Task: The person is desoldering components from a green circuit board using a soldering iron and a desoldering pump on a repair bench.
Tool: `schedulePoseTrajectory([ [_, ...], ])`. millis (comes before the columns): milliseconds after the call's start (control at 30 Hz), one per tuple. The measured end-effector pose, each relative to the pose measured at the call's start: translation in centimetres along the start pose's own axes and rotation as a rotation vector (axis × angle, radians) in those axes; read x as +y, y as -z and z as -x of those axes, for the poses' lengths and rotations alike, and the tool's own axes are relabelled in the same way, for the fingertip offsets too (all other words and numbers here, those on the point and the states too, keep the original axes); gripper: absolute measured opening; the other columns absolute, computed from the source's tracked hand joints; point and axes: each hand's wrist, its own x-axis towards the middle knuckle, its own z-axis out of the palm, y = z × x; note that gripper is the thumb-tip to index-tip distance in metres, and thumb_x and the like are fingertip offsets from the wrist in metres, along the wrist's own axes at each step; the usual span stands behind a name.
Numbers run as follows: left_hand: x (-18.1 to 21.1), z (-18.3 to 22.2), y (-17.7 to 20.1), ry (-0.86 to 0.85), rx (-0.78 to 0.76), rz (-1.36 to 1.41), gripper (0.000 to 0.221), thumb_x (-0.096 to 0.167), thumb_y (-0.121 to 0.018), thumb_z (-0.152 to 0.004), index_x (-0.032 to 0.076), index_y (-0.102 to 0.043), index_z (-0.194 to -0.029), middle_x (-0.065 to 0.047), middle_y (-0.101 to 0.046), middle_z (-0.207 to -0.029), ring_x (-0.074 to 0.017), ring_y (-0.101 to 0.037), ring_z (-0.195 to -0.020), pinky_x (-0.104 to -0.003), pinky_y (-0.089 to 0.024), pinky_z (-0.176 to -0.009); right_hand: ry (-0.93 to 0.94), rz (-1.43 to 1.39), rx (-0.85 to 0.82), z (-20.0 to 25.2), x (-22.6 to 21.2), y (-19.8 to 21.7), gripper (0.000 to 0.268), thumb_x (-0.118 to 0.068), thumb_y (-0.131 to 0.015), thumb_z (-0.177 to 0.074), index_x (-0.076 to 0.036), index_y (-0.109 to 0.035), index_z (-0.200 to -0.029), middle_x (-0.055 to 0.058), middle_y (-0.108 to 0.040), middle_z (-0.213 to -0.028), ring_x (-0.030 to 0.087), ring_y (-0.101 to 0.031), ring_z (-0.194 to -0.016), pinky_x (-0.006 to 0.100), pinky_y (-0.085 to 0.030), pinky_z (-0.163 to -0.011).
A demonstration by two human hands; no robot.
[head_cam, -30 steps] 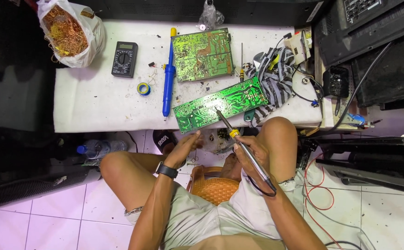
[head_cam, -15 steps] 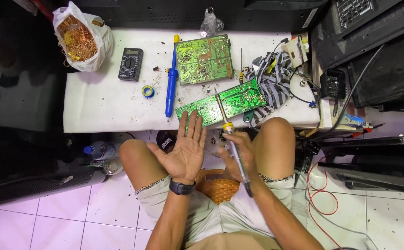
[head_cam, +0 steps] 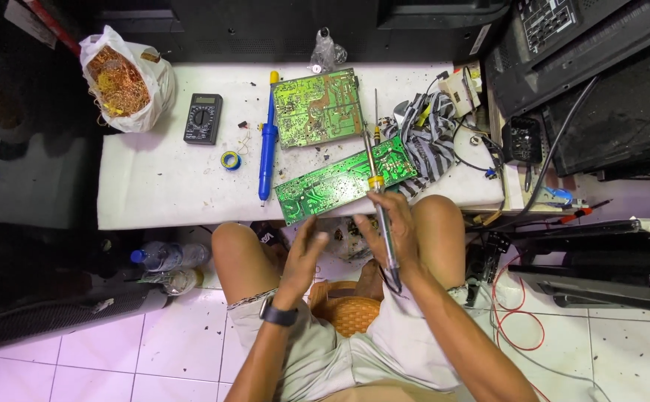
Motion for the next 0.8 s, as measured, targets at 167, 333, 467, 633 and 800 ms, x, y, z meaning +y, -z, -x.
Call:
schedulePoseTrajectory([
  [167, 0.4, -5.0, -0.8, -0.318, 0.103, -0.595, 0.089, 0.044, -0.066, -0.071, 0.001, -0.024, -0.136, -0.026, -0.023, -0.139, -0.0394, -0.023, -0.129, -0.051, -0.014, -0.105, 0.077, 0.048, 0.099, -1.0, 1.2, 0.3, 0.024, -0.023, -0.06, -0.085, -0.009, -0.057, -0.105, 0.01, -0.052, -0.088, 0.025, -0.055, -0.082, 0.038, -0.045, -0.073],
  [333, -0.5, -11.0, -0.6, -0.429, 0.136, -0.998, 0.106, 0.052, -0.073, -0.059, -0.002, -0.023, -0.136, -0.027, -0.023, -0.139, -0.0411, -0.028, -0.126, -0.05, -0.019, -0.105, 0.065, 0.046, 0.161, 0.1, 3.2, -0.2, 0.021, -0.02, -0.059, -0.085, -0.009, -0.061, -0.103, 0.008, -0.055, -0.086, 0.024, -0.058, -0.081, 0.037, -0.047, -0.074],
  [467, -3.0, -14.3, 0.2, -0.51, 0.109, -1.04, 0.1, 0.059, -0.073, -0.051, 0.007, -0.036, -0.128, -0.014, -0.046, -0.116, -0.0329, -0.047, -0.11, -0.045, -0.034, -0.095, 0.099, 0.035, 0.241, -0.2, 2.3, 0.5, 0.023, -0.019, -0.06, -0.084, -0.009, -0.061, -0.104, 0.009, -0.056, -0.085, 0.024, -0.059, -0.082, 0.036, -0.047, -0.075],
  [633, -1.5, -12.5, 1.9, -0.471, 0.167, -0.886, 0.083, 0.049, -0.075, -0.051, 0.01, -0.047, -0.12, -0.013, -0.053, -0.105, -0.0332, -0.054, -0.1, -0.045, -0.042, -0.088, 0.006, -0.049, 0.347, -0.2, 1.5, 0.9, 0.035, -0.016, -0.061, -0.082, -0.005, -0.051, -0.114, 0.013, -0.051, -0.097, 0.024, -0.059, -0.087, 0.032, -0.053, -0.07],
  [800, 2.5, -7.6, 4.2, -0.45, 0.394, -0.317, 0.075, 0.022, -0.078, -0.059, 0.006, -0.045, -0.124, -0.02, -0.05, -0.112, -0.0369, -0.049, -0.107, -0.046, -0.038, -0.093, -0.131, -0.018, 0.244, -2.8, 1.3, 0.1, 0.05, -0.004, -0.058, -0.082, -0.003, -0.035, -0.127, 0.023, -0.043, -0.114, 0.04, -0.052, -0.1, 0.053, -0.047, -0.083],
])
